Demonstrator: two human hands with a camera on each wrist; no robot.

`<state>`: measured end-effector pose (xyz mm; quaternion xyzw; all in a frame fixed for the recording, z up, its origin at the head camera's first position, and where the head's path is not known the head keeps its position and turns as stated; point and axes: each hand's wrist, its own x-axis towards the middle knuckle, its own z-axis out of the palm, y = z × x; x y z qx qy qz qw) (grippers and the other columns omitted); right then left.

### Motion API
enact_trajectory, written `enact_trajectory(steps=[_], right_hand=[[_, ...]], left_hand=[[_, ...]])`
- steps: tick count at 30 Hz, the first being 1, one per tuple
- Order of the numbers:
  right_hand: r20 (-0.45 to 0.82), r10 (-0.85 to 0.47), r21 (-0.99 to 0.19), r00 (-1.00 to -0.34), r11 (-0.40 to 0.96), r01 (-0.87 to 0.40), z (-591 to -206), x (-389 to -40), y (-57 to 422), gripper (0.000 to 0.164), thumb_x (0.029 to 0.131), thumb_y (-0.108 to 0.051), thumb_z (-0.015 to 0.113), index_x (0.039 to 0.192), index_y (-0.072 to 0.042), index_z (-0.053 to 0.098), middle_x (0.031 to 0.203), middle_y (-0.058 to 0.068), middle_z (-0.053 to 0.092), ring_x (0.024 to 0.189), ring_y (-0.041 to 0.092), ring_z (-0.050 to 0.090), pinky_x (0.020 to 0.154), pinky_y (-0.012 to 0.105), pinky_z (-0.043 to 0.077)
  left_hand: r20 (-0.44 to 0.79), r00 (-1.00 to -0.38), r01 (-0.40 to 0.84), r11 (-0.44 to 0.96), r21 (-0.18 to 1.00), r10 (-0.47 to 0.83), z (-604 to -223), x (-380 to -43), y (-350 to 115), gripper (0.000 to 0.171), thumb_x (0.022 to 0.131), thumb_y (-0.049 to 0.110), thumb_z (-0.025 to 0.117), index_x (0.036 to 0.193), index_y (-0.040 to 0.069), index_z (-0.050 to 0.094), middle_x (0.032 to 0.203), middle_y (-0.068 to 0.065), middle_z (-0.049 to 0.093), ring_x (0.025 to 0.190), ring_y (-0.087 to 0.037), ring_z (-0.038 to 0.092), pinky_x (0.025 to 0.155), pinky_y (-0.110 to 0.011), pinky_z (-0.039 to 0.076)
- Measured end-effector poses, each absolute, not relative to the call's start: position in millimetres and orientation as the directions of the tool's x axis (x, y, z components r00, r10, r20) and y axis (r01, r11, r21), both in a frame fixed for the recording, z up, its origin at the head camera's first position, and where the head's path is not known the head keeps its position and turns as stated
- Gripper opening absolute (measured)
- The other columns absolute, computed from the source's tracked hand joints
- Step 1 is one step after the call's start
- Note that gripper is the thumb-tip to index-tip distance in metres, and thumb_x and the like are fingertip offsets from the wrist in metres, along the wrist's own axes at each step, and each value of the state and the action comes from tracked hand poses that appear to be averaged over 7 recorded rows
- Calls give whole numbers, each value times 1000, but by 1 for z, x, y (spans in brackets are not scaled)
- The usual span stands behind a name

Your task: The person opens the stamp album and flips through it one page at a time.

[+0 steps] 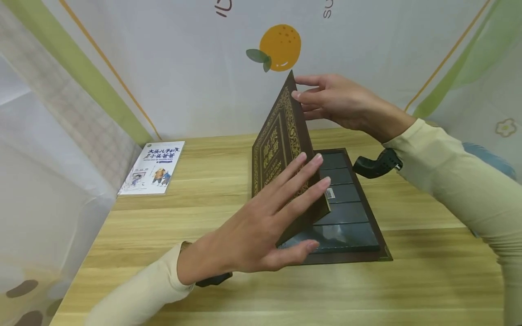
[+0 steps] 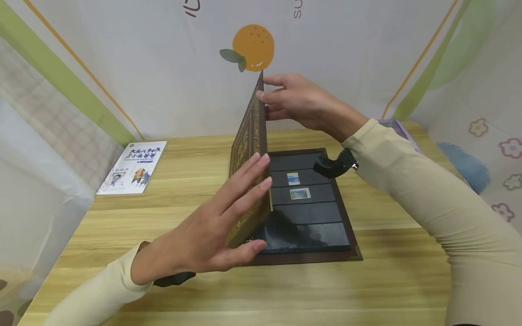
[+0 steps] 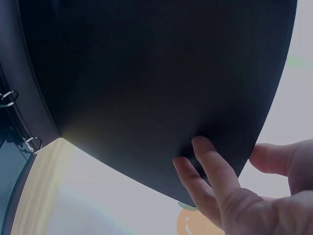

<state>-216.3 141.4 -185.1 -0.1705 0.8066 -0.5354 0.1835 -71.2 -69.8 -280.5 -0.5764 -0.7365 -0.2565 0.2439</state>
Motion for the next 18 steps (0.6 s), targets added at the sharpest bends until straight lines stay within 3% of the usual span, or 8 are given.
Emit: enact_trajectory(steps=[6, 15, 18], right_hand=[[-102, -477, -927, -873, 365, -91, -187, -214, 137, 72, 106, -29, 52, 164, -19, 11, 170, 12, 16, 150, 32, 37, 116, 36, 42], [-91, -484, -920, -870, 376, -114, -191, -209, 140, 70, 107, -33, 49, 164, -19, 11, 170, 10, 19, 147, 31, 42, 115, 38, 44], [-73, -512, -923, -856, 359, -136, -195, -206, 142, 67, 108, -34, 45, 164, -17, 12, 167, 10, 29, 144, 29, 46, 114, 39, 44]], left_hand=[[679, -197, 978, 194, 82, 707, -277, -72, -69, 55, 97, 18, 61, 145, -1, 42, 159, -25, 36, 155, -38, 23, 126, -48, 24], [692, -211, 977, 153, 145, 691, -274, -71, -73, 52, 94, 14, 63, 141, 2, 45, 155, -24, 40, 154, -39, 25, 125, -48, 26], [700, -214, 977, 152, 151, 681, -275, -71, -75, 51, 94, 13, 63, 140, 2, 45, 154, -24, 40, 154, -39, 26, 125, -48, 27]])
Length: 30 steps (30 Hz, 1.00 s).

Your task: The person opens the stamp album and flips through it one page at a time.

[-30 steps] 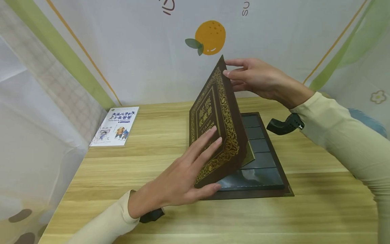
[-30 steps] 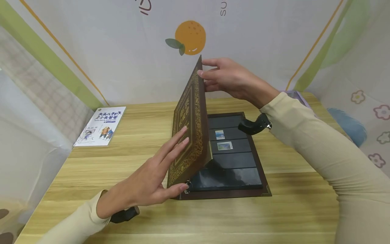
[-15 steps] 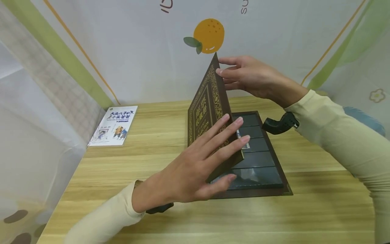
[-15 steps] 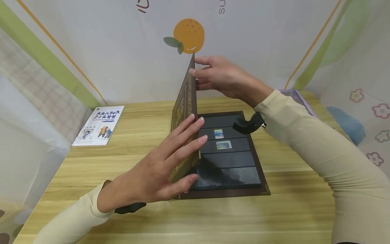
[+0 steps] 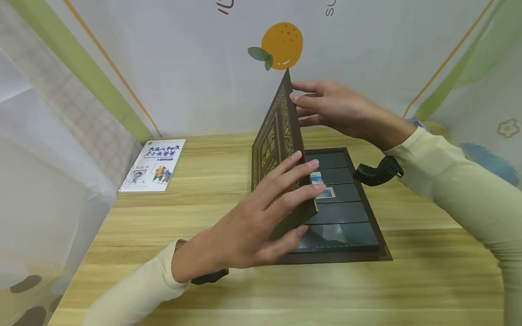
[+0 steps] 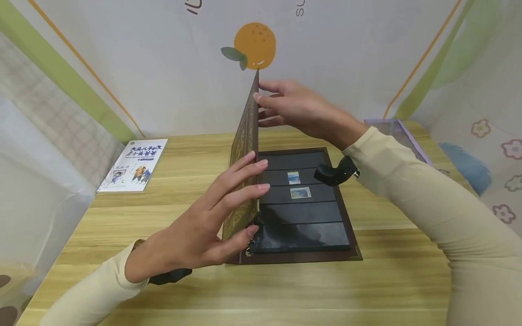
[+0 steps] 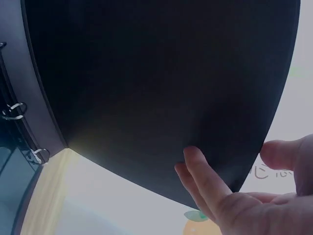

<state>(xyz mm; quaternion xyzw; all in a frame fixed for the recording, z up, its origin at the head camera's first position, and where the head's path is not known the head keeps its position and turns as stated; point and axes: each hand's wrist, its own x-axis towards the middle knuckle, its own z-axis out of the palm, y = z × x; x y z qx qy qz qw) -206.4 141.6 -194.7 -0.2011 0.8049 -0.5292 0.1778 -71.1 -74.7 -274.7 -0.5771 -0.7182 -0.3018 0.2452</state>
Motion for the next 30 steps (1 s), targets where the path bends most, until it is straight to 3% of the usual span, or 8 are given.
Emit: enact_trajectory(steps=[5, 14, 21, 27, 30], right_hand=[[-73, -544, -924, -836, 352, -148, -203, -203, 145, 63, 110, -32, 39, 164, -13, 12, 160, 15, 40, 142, 28, 49, 113, 39, 46], [-99, -507, -893, -856, 425, -147, -227, -199, 156, 60, 110, -21, 43, 163, -12, 17, 159, 18, 42, 141, 32, 50, 107, 41, 50], [-120, -496, -850, -860, 499, -169, -255, -192, 165, 64, 108, -31, 49, 162, -12, 21, 160, 18, 39, 140, 36, 51, 109, 50, 47], [2, -508, -706, -861, 609, -361, -286, -173, 171, 60, 107, -27, 53, 158, -5, 32, 153, 25, 46, 136, 43, 53, 105, 57, 48], [72, -552, -596, -830, 643, -480, -308, -159, 175, 65, 103, -23, 59, 158, -4, 31, 156, 27, 42, 140, 45, 47, 107, 60, 45]], left_hand=[[708, -233, 972, 163, 167, 667, -275, -70, -79, 52, 93, 12, 63, 140, 4, 45, 154, -24, 38, 153, -40, 26, 124, -49, 29], [726, -259, 966, 179, 188, 637, -278, -69, -88, 52, 91, 11, 63, 140, 4, 43, 154, -23, 38, 153, -40, 26, 122, -50, 32], [739, -279, 960, 193, 202, 613, -280, -68, -97, 52, 91, 10, 63, 138, 3, 44, 154, -23, 38, 152, -41, 28, 121, -51, 33], [772, -276, 961, 180, 210, 573, -284, -68, -104, 45, 95, 15, 60, 136, 1, 46, 154, -24, 39, 151, -43, 30, 121, -53, 33], [791, -260, 965, 170, 198, 554, -286, -70, -107, 45, 95, 14, 59, 136, -1, 47, 153, -24, 40, 150, -44, 31, 120, -55, 33]])
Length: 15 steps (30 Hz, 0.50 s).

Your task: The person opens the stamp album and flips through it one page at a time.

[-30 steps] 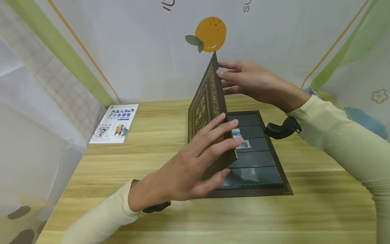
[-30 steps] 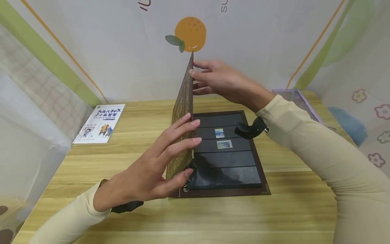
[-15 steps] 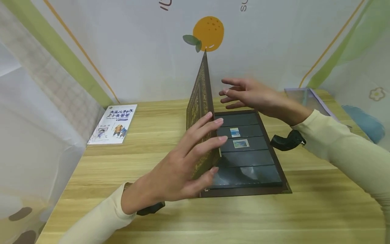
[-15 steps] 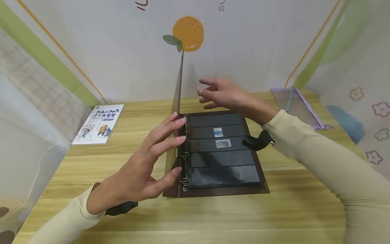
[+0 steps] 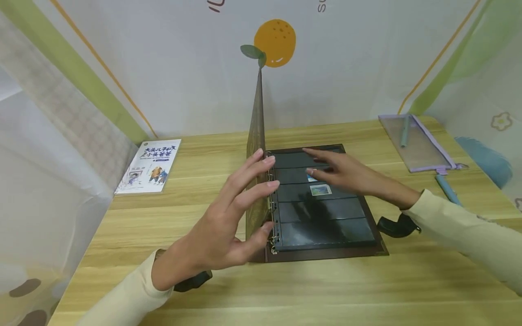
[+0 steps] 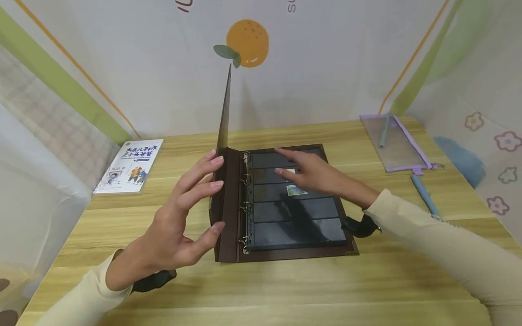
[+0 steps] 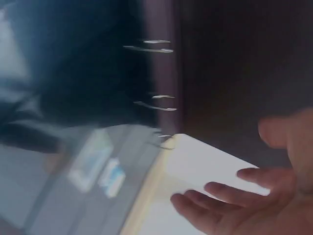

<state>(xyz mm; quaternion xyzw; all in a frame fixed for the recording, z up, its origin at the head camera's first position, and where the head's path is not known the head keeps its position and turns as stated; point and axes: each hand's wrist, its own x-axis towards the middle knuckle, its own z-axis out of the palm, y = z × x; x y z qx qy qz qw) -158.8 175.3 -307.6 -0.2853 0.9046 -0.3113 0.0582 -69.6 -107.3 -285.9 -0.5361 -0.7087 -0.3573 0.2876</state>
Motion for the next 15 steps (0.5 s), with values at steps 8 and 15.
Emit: enact_trajectory(steps=[8, 15], right_hand=[[101, -668, -313, -737, 682, -661, -371, -120, 187, 82, 98, -40, 66, 163, -20, 21, 169, 19, 14, 154, 49, 14, 117, 73, 19], [2, -703, -306, -711, 677, -670, -406, -96, 192, 80, 98, -57, 56, 163, -27, 22, 172, 10, 8, 157, 43, 5, 118, 73, 9]], left_hand=[[828, -236, 972, 141, 190, 509, -289, -71, -112, 48, 92, 9, 58, 137, -4, 47, 155, -23, 39, 150, -44, 31, 121, -57, 31], [852, -213, 977, 126, 173, 478, -291, -71, -115, 46, 93, 9, 57, 136, -6, 48, 154, -23, 41, 150, -41, 33, 120, -52, 35]])
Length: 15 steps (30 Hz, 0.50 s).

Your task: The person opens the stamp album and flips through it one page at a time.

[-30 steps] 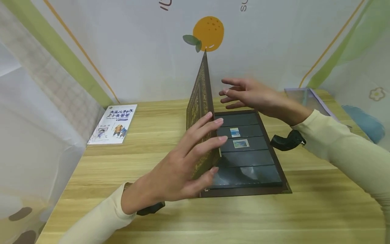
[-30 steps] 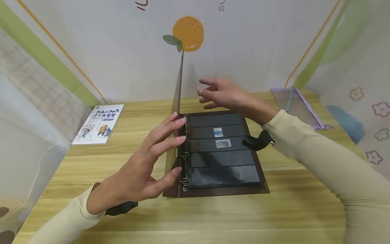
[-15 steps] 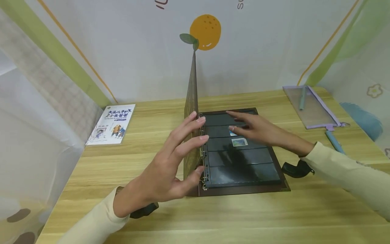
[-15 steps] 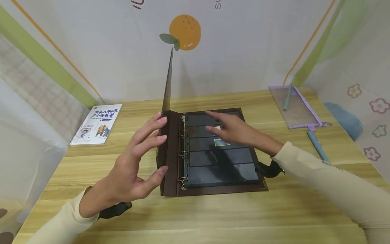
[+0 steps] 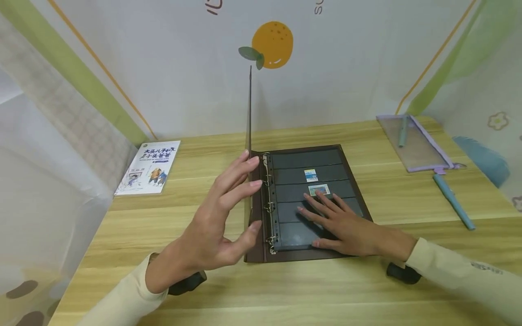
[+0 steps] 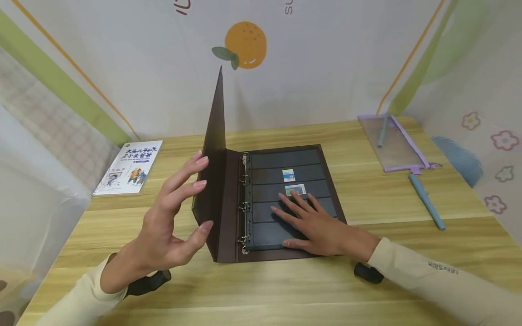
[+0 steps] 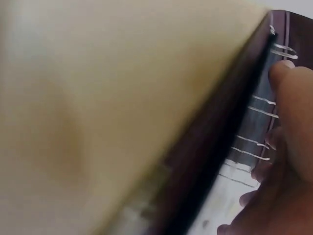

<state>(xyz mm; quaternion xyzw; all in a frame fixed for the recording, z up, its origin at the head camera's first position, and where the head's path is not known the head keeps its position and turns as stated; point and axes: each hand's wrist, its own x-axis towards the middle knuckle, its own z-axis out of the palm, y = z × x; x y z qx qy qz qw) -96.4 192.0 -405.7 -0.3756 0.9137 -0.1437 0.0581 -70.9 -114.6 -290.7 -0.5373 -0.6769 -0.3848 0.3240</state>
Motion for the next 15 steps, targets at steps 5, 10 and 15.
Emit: enact_trajectory(steps=[5, 10, 15], right_hand=[[-8, -685, -320, -729, 692, -647, -414, -89, 194, 70, 101, -54, 53, 161, -31, 26, 172, 7, 12, 158, 41, 4, 117, 74, 8], [12, -687, -322, -727, 686, -653, -414, -88, 195, 65, 102, -49, 54, 160, -31, 31, 171, 8, 15, 158, 41, 5, 116, 75, 8], [5, -683, -334, -731, 688, -645, -414, -87, 196, 63, 102, -49, 53, 159, -32, 31, 171, 7, 16, 158, 41, 5, 117, 74, 7]], left_hand=[[862, -201, 979, 115, 167, 465, -291, -70, -118, 49, 90, 6, 57, 136, -7, 48, 155, -22, 40, 150, -42, 32, 118, -52, 37], [876, -194, 980, 123, 155, 441, -292, -70, -121, 46, 91, 7, 57, 133, -8, 49, 156, -20, 41, 149, -44, 33, 118, -53, 37], [886, -192, 979, 148, 142, 422, -293, -69, -124, 42, 95, 12, 57, 131, -8, 49, 157, -20, 41, 149, -42, 35, 120, -54, 34]])
